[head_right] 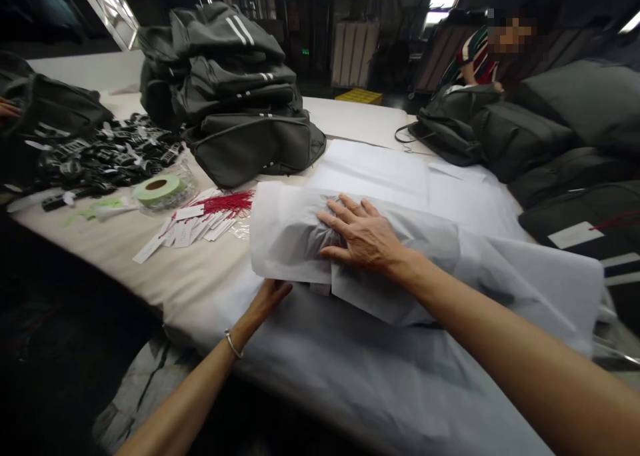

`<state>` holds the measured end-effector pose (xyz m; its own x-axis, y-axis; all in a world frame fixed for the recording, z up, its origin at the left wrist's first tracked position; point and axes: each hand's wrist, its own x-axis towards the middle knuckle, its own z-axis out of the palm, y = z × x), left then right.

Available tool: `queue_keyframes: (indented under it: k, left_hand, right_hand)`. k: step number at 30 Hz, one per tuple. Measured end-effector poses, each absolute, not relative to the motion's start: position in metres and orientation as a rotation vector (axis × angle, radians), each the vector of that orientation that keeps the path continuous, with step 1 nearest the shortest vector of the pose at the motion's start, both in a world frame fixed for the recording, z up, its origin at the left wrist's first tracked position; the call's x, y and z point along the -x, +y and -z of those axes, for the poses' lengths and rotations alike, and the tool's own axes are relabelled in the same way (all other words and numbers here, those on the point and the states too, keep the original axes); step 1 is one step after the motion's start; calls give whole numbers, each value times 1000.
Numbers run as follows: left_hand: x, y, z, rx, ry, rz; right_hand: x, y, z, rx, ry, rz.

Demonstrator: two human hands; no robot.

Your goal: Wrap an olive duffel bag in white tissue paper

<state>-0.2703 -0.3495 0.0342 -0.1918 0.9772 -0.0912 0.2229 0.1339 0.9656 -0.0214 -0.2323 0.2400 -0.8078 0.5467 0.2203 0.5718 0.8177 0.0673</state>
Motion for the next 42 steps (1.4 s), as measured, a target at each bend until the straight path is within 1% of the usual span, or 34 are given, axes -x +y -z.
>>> queue_keyframes:
  k: [4, 7, 9, 10, 12, 13, 14, 15, 16, 18, 20, 22, 23, 25, 28, 30, 37, 42]
  left_hand:
    - [272, -373, -56, -1113, 1581, -1198]
    - [267, -434, -65, -1016, 1633, -1203]
    - [261, -486, -52, -864, 1650, -1110]
    - [259, -511, -41, -626, 1606, -1006]
    - [256, -551, -11, -408, 1581, -886]
    - [255, -563, 4, -227, 1544, -910]
    - [255, -571, 19, -54, 1502, -976]
    - [256, -573, 31, 129, 1443, -1059]
    - [257, -572, 41, 287, 1381, -1139]
    - [260, -563, 54, 431, 1305, -1244]
    - [261, -552, 61, 427, 1302, -1300]
    - [261, -546, 62, 421, 1318, -1336]
    - [260, -546, 62, 416, 1340, -1345]
    - [259, -551, 61, 402, 1415, -1340]
    - [259, -566, 54, 353, 1560, -1306]
    - [261, -579, 45, 287, 1650, -1272]
    - [276, -612, 6, 21, 1896, -1005]
    - [280, -615, -15, 54, 1891, -981]
  right_hand:
    - [24, -228, -239, 919, -2849, 178]
    - [27, -234, -249, 941, -2801, 203]
    - [23, -250, -259, 940, -2705, 224]
    - [17, -264, -263, 933, -2645, 204]
    - [-4, -306, -261, 903, -2505, 58]
    - [-20, -333, -251, 914, -2425, -72]
    - [-38, -364, -236, 932, -2322, -236]
    - [-59, -399, -214, 1048, -2190, -435]
    - [-80, -436, -187, 1251, -1992, -623]
    - [-121, -512, -122, 1776, -1315, -993]
    - [-154, -577, -56, 1991, -587, -1339]
    - [-174, -621, -1, 1847, 18, -1511]
    - [-178, -633, 19, 1730, 201, -1516]
    - [-179, -642, 44, 1478, 373, -1485]
    - [-171, -635, 55, 1249, 408, -1477]
    - [-166, -632, 55, 1190, 440, -1500]
    - [-157, -655, 54, 1259, 430, -1537]
    - [-146, -663, 32, 1187, 587, -1543]
